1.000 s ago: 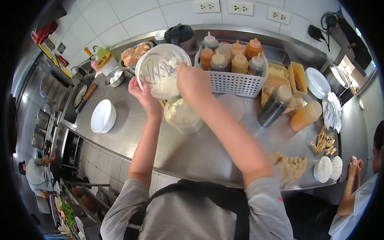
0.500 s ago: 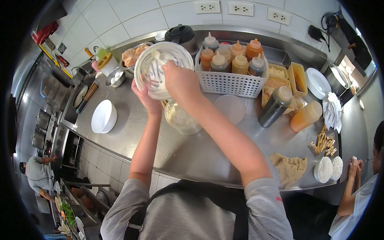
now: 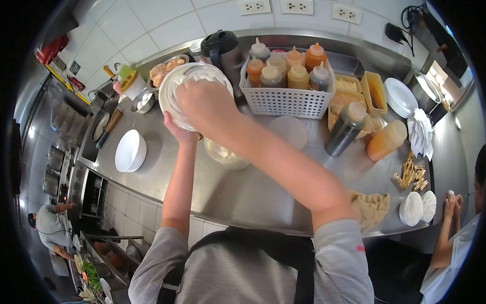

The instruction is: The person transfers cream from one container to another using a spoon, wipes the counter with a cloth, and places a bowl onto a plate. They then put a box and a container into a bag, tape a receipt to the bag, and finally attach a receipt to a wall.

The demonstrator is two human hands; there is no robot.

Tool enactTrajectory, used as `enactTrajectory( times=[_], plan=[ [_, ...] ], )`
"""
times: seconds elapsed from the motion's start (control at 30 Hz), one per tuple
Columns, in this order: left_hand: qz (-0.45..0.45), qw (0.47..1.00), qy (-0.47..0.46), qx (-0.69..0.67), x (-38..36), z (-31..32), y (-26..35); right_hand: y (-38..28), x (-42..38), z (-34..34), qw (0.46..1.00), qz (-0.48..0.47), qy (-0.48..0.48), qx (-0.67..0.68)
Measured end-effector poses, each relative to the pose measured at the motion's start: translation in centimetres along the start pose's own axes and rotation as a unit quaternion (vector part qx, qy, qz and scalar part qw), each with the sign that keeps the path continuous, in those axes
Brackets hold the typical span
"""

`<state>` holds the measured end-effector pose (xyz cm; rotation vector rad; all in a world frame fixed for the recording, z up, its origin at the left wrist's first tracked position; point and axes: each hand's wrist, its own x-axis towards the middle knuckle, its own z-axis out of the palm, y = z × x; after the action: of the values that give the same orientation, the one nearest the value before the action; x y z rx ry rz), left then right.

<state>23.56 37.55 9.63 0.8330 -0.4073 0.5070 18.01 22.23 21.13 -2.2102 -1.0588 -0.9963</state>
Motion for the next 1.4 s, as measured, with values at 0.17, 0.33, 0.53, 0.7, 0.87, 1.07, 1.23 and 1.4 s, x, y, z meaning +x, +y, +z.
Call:
enactTrajectory(
  times=[0.17,0.33,0.53,0.7,0.87,1.07,1.23,1.4],
  plan=[
    [-0.009,0.999,0.017,-0.040,-0.4,2.0,1.2,0.0,-2.3,2.2,0.987,-0.124,-0.093,-0.028],
    [0.047,0.998,0.026,0.039,0.4,0.4,0.3,1.4,-0.4,-1.7,0.993,0.096,-0.072,-0.015],
    [0.059,0.991,0.025,0.116,0.0,1.0,0.3,2.6,1.6,-2.4,0.995,0.053,0.089,0.011],
    [0.052,0.989,0.010,0.136,-0.1,2.1,0.2,0.7,0.8,-1.7,0.999,-0.024,0.027,0.020],
    [-0.002,0.998,0.007,0.063,0.2,-1.0,-1.1,-0.1,-1.1,0.0,0.992,-0.122,-0.030,-0.002],
    [0.000,0.999,0.011,0.036,0.3,0.3,0.2,0.6,-3.9,0.5,0.966,-0.235,-0.088,-0.054],
    [0.039,0.993,0.021,0.106,0.2,0.7,0.7,3.1,-3.4,-0.1,0.972,-0.222,-0.071,0.020],
    [0.021,0.998,0.009,0.065,-0.2,1.5,-0.2,1.6,-2.1,-0.7,0.986,-0.158,-0.050,0.021]
  ],
)
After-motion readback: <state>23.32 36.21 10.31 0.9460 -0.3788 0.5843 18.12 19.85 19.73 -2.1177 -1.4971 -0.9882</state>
